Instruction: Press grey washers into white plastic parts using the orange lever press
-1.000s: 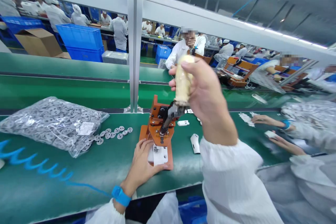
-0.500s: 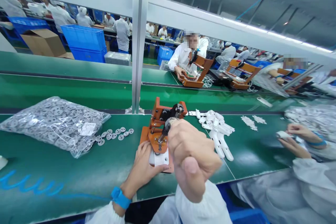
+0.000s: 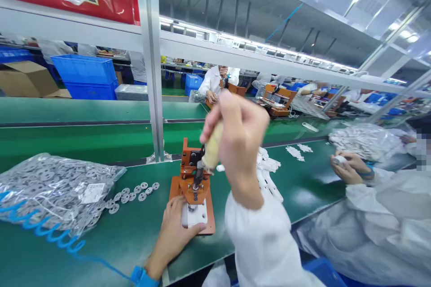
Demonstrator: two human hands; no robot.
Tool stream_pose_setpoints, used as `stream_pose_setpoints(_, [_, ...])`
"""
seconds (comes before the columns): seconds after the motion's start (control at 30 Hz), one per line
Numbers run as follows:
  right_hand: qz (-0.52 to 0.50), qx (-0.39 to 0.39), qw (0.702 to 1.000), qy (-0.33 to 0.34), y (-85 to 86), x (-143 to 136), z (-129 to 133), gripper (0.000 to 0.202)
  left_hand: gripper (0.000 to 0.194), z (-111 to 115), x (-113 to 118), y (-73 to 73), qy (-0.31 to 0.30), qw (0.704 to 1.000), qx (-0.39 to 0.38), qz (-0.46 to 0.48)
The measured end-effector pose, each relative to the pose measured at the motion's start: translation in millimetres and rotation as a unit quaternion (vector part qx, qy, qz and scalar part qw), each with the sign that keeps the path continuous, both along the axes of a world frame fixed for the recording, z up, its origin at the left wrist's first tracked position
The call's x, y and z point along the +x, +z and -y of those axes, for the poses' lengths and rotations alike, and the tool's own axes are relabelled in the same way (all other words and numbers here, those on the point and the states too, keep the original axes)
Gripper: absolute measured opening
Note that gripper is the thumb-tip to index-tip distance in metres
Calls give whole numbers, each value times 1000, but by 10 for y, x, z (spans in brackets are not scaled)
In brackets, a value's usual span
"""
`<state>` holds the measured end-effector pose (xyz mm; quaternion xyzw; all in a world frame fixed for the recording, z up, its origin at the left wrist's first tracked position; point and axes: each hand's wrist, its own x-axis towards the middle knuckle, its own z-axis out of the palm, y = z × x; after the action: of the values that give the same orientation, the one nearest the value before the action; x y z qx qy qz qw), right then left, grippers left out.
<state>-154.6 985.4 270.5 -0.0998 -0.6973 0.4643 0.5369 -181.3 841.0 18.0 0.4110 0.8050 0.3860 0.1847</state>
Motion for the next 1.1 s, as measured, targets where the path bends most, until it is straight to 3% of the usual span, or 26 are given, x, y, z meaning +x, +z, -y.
stream_pose_setpoints(0.1, [149,-117,979,71,115,-442,-530,36,67,8,-6,-34,-3,1000,-18,5])
stream_pose_setpoints(0.17, [235,-172,952,93,21,-669,-787,33,79,17,-6,-73,-10,1000,-22,-3])
stream_pose_setpoints(0.23, [255,-183,946,79,-111,-711,-883,31,81,21,-8,-128,-21,999,-15,-26])
stream_pose_setpoints(0.33, [172,-144,973,-47,-301,-362,-683,17,59,6,-4,-225,-31,998,2,-57])
stream_pose_setpoints(0.4, [94,-51,980,-171,-466,52,-372,11,52,-14,18,-287,-27,998,9,-64])
stream_pose_setpoints(0.43, [91,14,979,-181,-582,269,-193,10,53,-24,36,-315,-23,997,12,-67])
stream_pose_setpoints(0.47, [131,53,980,-139,-729,475,-13,12,56,-34,58,-342,-18,997,12,-69])
stream_pose_setpoints(0.5, [214,86,972,-53,-907,656,156,13,58,-41,83,-367,-14,997,12,-72])
stream_pose_setpoints(0.57, [357,159,920,31,-1336,920,437,8,60,-46,135,-406,-2,997,6,-77])
stream_pose_setpoints(0.63, [420,235,875,44,-1781,1052,614,30,60,-40,178,-424,8,997,-3,-80])
stream_pose_setpoints(0.73, [427,273,861,41,-2226,1092,694,26,57,-26,204,-387,17,996,-11,-84])
stream_pose_setpoints(0.8, [404,275,871,45,-2297,1082,666,24,60,-22,204,-328,20,996,-7,-87])
stream_pose_setpoints(0.93, [358,278,891,42,-2159,1067,623,22,60,51,249,-214,15,996,10,-90])
stream_pose_setpoints(1.0, [342,269,899,46,-2145,1094,646,18,56,173,305,-183,4,996,17,-93])
stream_pose_setpoints(1.1, [308,217,926,24,-2287,1273,685,13,51,492,348,-142,-1,991,22,-132])
